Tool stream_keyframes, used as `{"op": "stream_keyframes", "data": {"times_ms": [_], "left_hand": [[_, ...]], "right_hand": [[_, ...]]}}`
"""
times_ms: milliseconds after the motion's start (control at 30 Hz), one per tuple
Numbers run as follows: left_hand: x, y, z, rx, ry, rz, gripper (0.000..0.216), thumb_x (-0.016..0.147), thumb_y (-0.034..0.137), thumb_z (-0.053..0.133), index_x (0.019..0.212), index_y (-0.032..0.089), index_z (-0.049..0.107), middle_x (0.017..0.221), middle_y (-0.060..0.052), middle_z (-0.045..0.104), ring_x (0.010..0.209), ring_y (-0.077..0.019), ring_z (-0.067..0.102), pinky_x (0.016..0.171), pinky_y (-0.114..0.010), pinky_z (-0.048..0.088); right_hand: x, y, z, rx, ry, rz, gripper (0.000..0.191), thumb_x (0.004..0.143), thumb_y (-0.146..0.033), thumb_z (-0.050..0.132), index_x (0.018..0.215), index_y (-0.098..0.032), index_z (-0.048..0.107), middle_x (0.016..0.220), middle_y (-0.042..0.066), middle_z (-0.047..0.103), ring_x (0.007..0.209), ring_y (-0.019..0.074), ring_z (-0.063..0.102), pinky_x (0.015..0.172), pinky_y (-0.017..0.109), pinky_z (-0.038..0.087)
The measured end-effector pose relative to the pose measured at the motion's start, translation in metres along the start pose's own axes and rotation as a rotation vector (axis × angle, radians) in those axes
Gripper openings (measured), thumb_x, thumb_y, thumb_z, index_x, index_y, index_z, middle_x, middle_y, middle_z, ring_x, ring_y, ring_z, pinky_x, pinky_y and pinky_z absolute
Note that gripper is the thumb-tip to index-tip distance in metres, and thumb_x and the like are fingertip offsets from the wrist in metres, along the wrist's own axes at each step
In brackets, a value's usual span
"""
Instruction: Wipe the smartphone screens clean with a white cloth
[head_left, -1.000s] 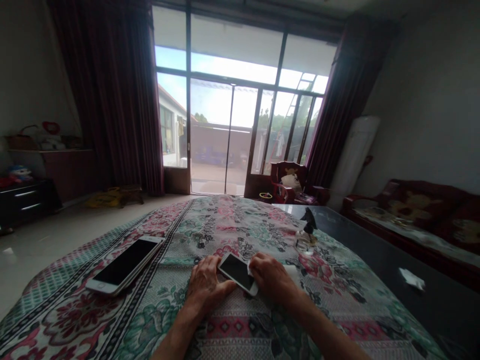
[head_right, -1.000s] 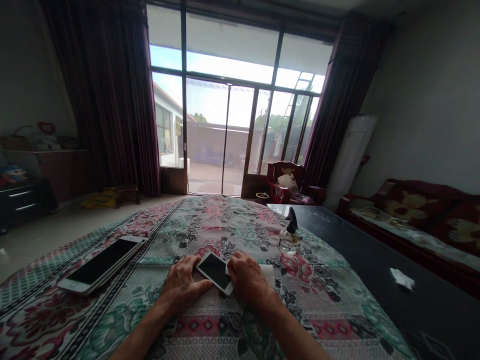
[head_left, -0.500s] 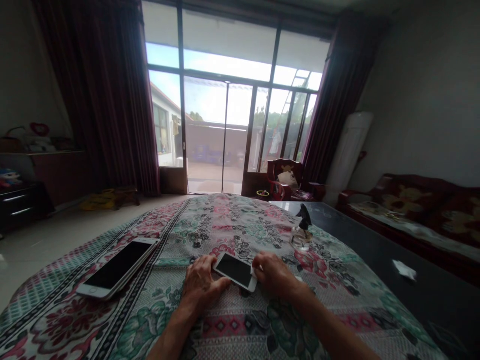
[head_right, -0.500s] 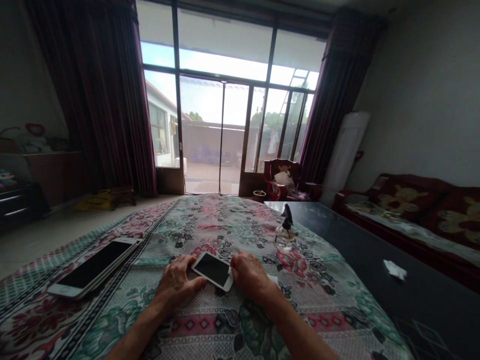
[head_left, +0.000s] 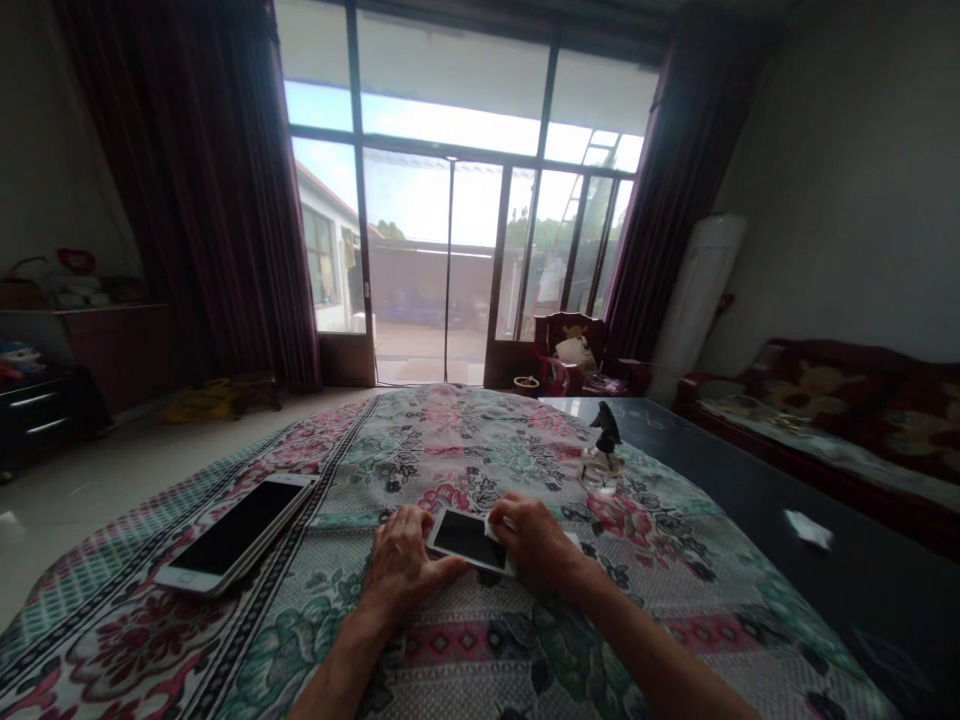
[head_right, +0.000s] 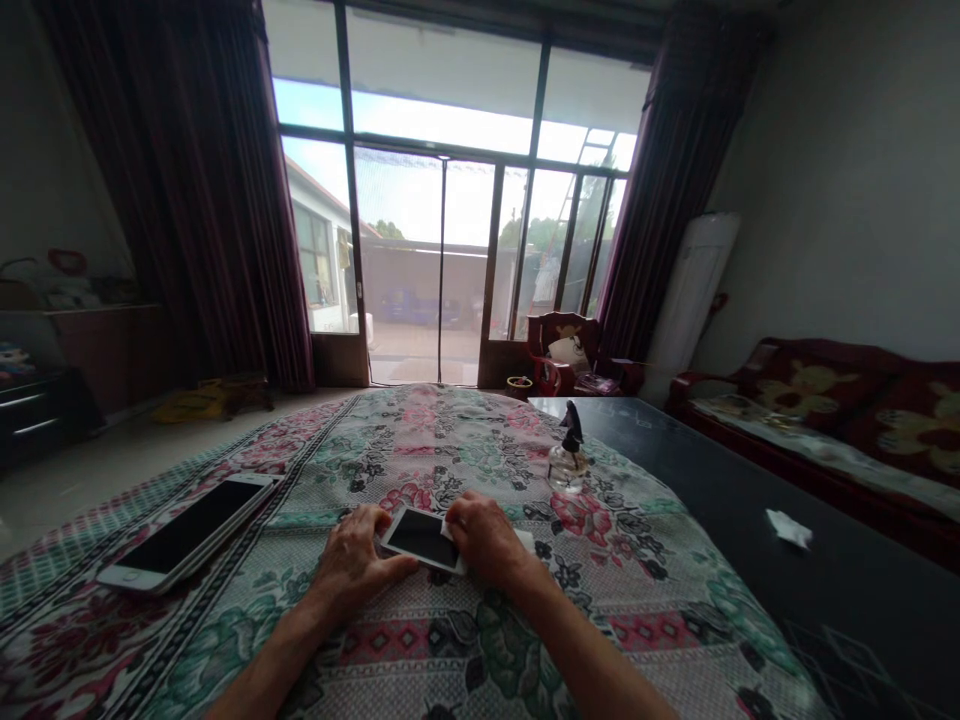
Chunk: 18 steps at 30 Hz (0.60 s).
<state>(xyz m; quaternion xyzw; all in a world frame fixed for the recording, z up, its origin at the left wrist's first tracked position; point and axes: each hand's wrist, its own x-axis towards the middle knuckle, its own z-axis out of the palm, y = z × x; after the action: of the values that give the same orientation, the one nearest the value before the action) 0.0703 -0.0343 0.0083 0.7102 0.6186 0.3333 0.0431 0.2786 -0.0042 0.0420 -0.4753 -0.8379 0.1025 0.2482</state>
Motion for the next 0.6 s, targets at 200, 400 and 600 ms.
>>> {"op": "stream_keyframes", "data": {"times_ms": [200, 400, 600], "left_hand": [[0.004, -0.005, -0.002, -0.064, -0.066, 0.001, 0.032, 0.063, 0.035, 0.072, 0.088, 0.02, 0.059, 0.096, -0.004, 0.061, 0.094, -0.0242, 0.057, 0.085, -0.034, 0.039], [0.004, -0.006, -0.003, -0.098, -0.072, 0.0, 0.032, 0.062, 0.033, 0.073, 0.088, 0.02, 0.06, 0.097, -0.004, 0.062, 0.097, -0.0242, 0.057, 0.087, -0.034, 0.038], [0.003, -0.005, -0.003, -0.092, -0.074, -0.009, 0.03, 0.062, 0.033, 0.072, 0.088, 0.021, 0.061, 0.096, -0.003, 0.061, 0.096, -0.0236, 0.056, 0.086, -0.034, 0.038]], "right_hand": [[-0.002, 0.001, 0.012, 0.037, 0.044, -0.198, 0.018, 0.087, -0.013, 0.051, 0.084, -0.02, 0.067, 0.093, 0.003, 0.066, 0.088, 0.0147, 0.058, 0.081, 0.024, 0.041], [0.004, -0.012, 0.022, 0.061, 0.067, -0.286, 0.017, 0.091, -0.018, 0.049, 0.089, -0.023, 0.065, 0.1, 0.001, 0.067, 0.095, 0.0143, 0.057, 0.09, 0.026, 0.038], [0.013, -0.022, 0.032, 0.039, 0.015, -0.332, 0.018, 0.092, -0.021, 0.049, 0.092, -0.025, 0.066, 0.101, 0.0, 0.068, 0.095, 0.0141, 0.058, 0.091, 0.026, 0.038]]}}
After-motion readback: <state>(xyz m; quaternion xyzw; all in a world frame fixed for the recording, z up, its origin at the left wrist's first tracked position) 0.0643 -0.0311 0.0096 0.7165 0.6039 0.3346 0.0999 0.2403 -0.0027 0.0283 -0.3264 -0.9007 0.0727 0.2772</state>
